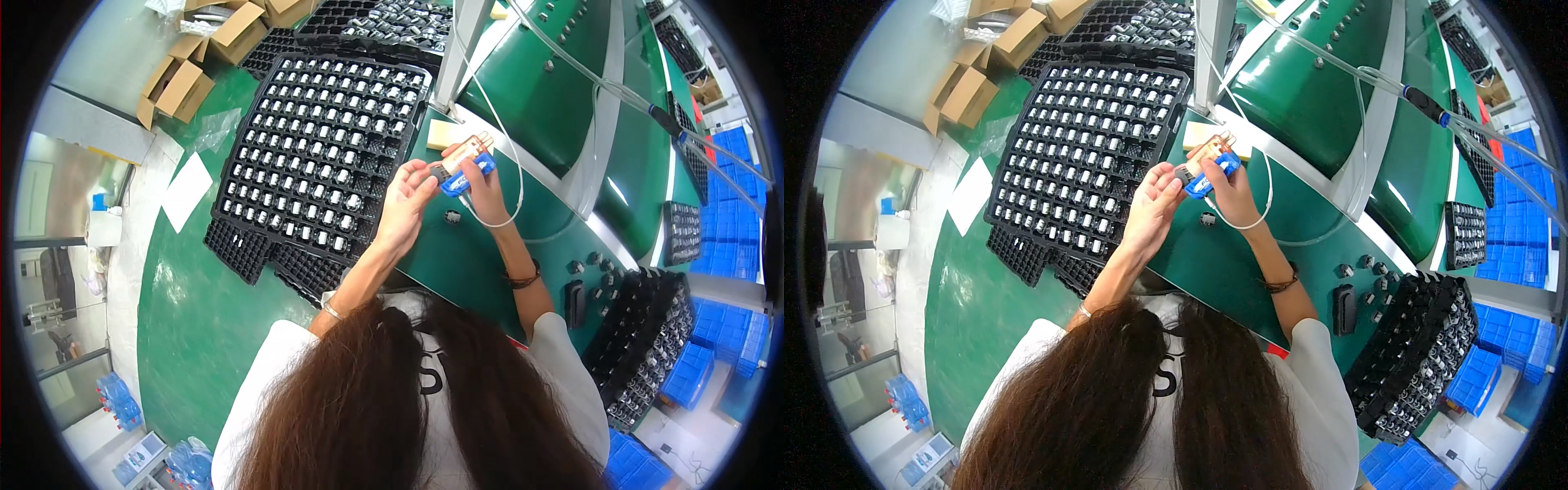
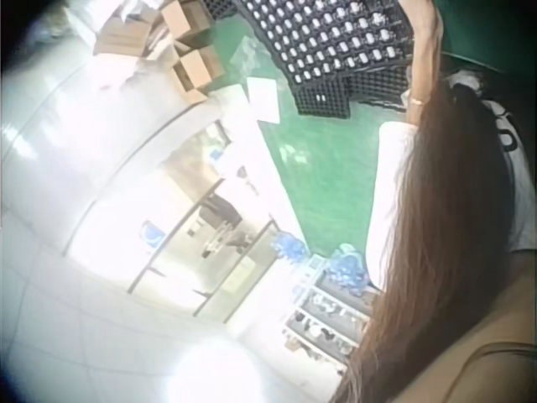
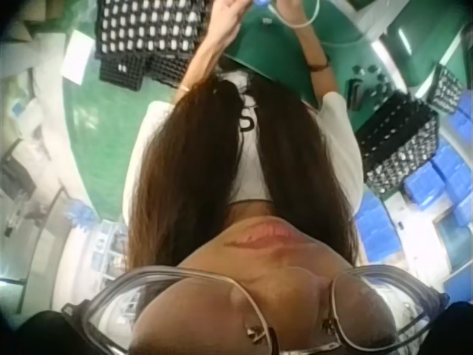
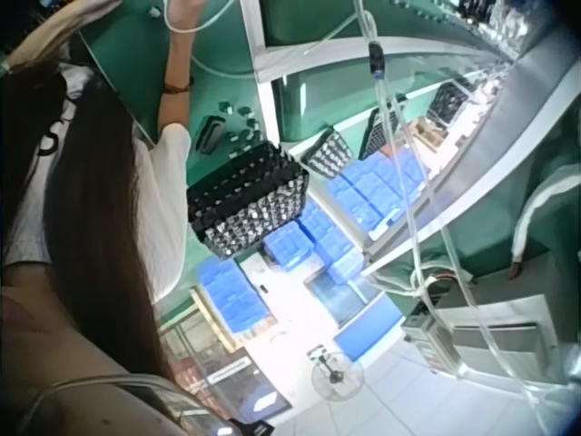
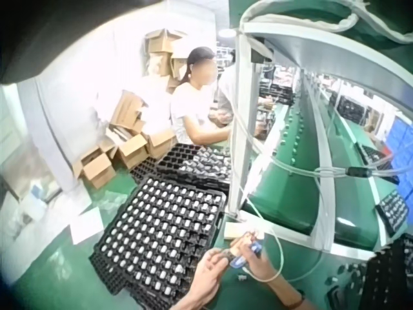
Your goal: Assembling small electronic components and placing them into a component tray on an assembly line.
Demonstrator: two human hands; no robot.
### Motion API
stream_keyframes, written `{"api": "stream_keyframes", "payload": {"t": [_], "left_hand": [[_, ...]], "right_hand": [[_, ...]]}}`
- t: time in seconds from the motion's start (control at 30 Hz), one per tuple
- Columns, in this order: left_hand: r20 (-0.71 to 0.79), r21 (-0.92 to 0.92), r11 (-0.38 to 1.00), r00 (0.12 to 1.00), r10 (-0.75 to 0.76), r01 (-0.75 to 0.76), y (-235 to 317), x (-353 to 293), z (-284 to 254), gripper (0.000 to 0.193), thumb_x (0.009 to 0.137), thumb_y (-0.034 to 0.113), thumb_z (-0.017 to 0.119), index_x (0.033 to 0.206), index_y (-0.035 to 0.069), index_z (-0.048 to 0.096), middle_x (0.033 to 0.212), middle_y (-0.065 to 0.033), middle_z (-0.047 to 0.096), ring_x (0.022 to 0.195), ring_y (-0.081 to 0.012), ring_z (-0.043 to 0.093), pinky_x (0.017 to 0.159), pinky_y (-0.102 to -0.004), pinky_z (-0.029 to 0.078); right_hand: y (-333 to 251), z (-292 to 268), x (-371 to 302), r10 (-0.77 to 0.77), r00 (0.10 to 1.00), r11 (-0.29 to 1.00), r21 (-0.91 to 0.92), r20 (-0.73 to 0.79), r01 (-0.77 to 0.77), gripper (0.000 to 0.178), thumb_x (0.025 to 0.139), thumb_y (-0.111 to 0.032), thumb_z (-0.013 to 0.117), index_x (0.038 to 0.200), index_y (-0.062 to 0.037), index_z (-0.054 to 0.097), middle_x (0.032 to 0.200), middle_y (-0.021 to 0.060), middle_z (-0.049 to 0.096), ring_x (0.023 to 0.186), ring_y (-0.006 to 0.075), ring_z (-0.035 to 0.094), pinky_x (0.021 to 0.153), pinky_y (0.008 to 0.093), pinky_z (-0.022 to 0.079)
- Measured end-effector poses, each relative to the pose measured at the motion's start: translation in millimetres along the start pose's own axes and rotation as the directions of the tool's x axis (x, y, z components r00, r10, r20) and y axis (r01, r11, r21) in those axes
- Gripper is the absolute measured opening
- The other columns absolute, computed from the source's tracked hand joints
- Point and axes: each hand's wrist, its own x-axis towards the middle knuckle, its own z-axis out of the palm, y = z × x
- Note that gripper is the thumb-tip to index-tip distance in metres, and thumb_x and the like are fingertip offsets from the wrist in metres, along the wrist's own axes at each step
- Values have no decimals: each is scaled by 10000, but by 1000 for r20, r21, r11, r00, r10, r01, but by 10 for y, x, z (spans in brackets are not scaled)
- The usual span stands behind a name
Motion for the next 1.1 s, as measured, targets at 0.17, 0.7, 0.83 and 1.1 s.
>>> {"api": "stream_keyframes", "payload": {"t": [0.17,0.7,0.83,1.1], "left_hand": [[-10,-108,994,1000,7,-8,36,1,38,254,901,32,544,1101,63,390,1201,-146,549,1064,-150,534,939,-282,425],[16,143,990,1000,9,-11,97,-54,76,429,908,78,551,1279,35,340,1181,-106,549,1051,-144,540,956,-282,403],[-37,456,864,965,260,-215,64,-23,-12,432,876,62,578,1270,45,401,1172,-90,554,1061,-163,532,909,-293,423],[472,859,158,872,127,-488,-79,-169,22,402,724,64,681,1109,65,564,1098,-108,556,1010,-281,523,886,-333,427]], "right_hand": [[-21,-90,-4,-1,985,999,44,-172,8,245,925,-186,430,1048,-3,535,941,48,596,778,62,561,635,189,451],[77,-29,-11,-50,998,997,57,-44,52,196,911,-133,504,1014,19,573,904,36,622,800,76,576,720,221,460],[76,-370,266,-211,968,898,-419,-138,136,208,868,-192,598,918,10,606,774,63,642,660,142,607,608,279,472],[14,-387,421,-210,971,515,-857,-115,10,467,799,-401,663,1060,-36,537,831,186,621,783,366,615,644,399,476]]}}
